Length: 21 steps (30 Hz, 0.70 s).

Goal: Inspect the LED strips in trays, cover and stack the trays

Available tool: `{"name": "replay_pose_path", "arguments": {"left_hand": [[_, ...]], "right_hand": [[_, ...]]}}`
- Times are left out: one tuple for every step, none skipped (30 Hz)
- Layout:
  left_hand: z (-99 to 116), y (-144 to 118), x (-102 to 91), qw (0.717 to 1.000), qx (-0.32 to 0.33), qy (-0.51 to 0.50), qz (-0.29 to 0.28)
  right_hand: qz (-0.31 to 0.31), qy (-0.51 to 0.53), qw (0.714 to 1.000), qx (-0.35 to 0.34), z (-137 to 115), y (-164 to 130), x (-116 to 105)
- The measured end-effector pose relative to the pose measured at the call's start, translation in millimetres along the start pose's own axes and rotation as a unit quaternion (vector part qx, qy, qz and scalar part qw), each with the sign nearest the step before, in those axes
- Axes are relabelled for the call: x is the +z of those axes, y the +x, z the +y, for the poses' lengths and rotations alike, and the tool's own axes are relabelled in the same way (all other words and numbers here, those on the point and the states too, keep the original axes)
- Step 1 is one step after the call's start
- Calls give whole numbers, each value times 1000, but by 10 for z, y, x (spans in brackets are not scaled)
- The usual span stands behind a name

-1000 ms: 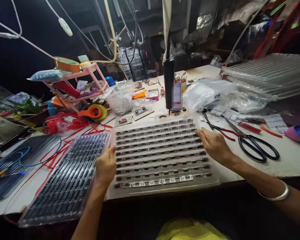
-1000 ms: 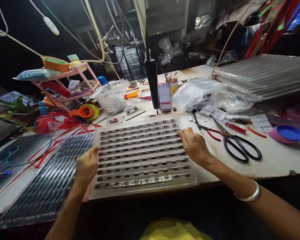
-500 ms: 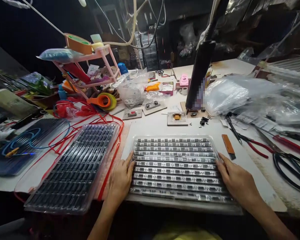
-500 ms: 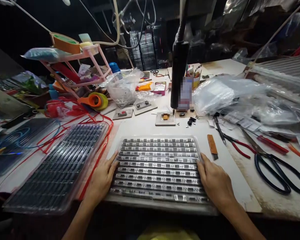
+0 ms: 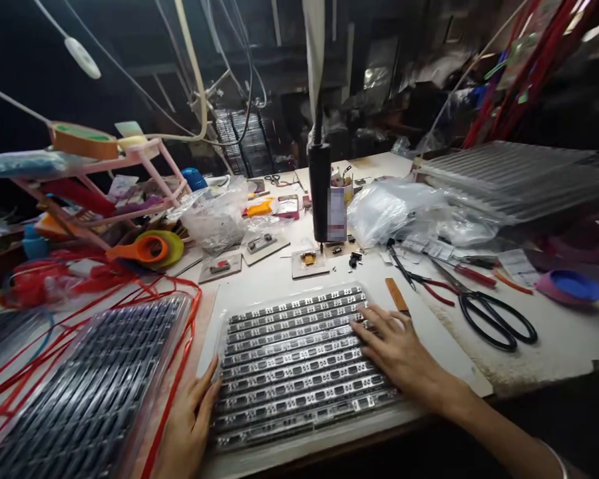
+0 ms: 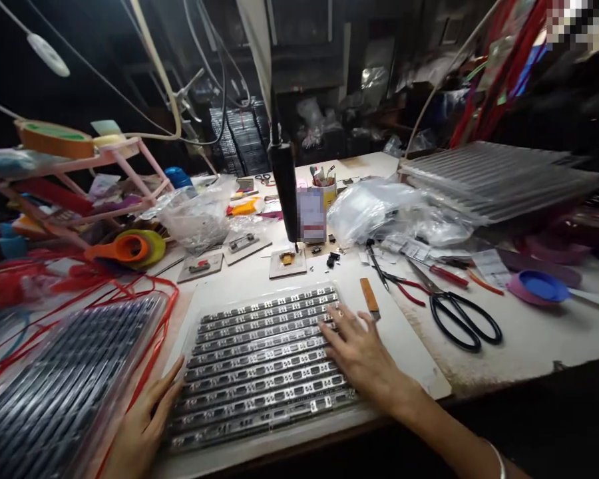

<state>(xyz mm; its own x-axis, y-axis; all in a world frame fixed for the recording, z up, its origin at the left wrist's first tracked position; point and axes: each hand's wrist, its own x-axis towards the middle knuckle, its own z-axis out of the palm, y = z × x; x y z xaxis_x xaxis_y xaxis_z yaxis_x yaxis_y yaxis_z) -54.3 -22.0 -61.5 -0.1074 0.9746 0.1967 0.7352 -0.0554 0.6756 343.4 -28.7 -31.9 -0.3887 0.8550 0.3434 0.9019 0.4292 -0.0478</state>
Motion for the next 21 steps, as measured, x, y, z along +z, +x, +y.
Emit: {"name": "replay_pose_path", "arguments": {"left_hand": [[-28, 17, 9, 1000, 6, -3, 2], [-45, 28, 14, 1000, 10, -6, 2], [-53, 35, 15, 1000, 13, -8, 1], [-54, 36, 14, 1000, 14, -8, -1], [-50, 34, 11, 1000, 14, -7, -2], [-41, 31, 9, 1000, 12, -6, -2], [-31, 26, 7, 1000, 10, -4, -1], [-20, 23, 6, 1000, 7, -3, 0], [-8, 20, 6, 1000, 5, -3, 3], [4, 18, 6, 1000, 3, -5, 5], [16, 16, 8, 1000, 1, -7, 6], [28, 15, 10, 1000, 0, -10, 4], [38, 14, 12, 1000, -1, -12, 3], [49, 13, 15, 1000, -3, -13, 3], [58, 13, 17, 1000, -4, -12, 2], [65, 12, 17, 1000, -6, -12, 2], [69, 12, 14, 1000, -6, -13, 2], [71, 13, 7, 1000, -6, -14, 1], [68, 15, -6, 1000, -5, -18, -1], [62, 18, -26, 1000, -5, -25, -7], [53, 21, -52, 999, -5, -34, -14]], "right_hand": [[-23, -1, 999, -46, -26, 22, -20], [-45, 2, 996, -81, -53, 38, -35], [-65, 5, 993, -102, -78, 50, -45], [-84, 7, 990, -110, -103, 59, -52], [-100, 6, 989, -111, -125, 66, -55], [-113, 4, 988, -109, -146, 73, -55], [-123, 0, 987, -108, -164, 81, -55], [-130, -3, 986, -105, -180, 91, -53], [-132, -6, 986, -103, -194, 101, -52], [-132, -8, 986, -103, -204, 111, -52], [-132, -9, 986, -104, -210, 119, -52], [-134, -9, 985, -107, -211, 125, -53], [-136, -8, 985, -109, -207, 127, -54], [-139, -4, 984, -112, -198, 125, -56], [-140, 4, 984, -112, -185, 119, -58], [-140, 14, 984, -108, -170, 109, -62], [-137, 28, 985, -101, -155, 99, -68], [-134, 43, 986, -94, -142, 87, -78], [-130, 59, 986, -86, -129, 77, -90], [-127, 75, 986, -77, -118, 68, -105], [-125, 91, 986, -70, -107, 60, -121]]}}
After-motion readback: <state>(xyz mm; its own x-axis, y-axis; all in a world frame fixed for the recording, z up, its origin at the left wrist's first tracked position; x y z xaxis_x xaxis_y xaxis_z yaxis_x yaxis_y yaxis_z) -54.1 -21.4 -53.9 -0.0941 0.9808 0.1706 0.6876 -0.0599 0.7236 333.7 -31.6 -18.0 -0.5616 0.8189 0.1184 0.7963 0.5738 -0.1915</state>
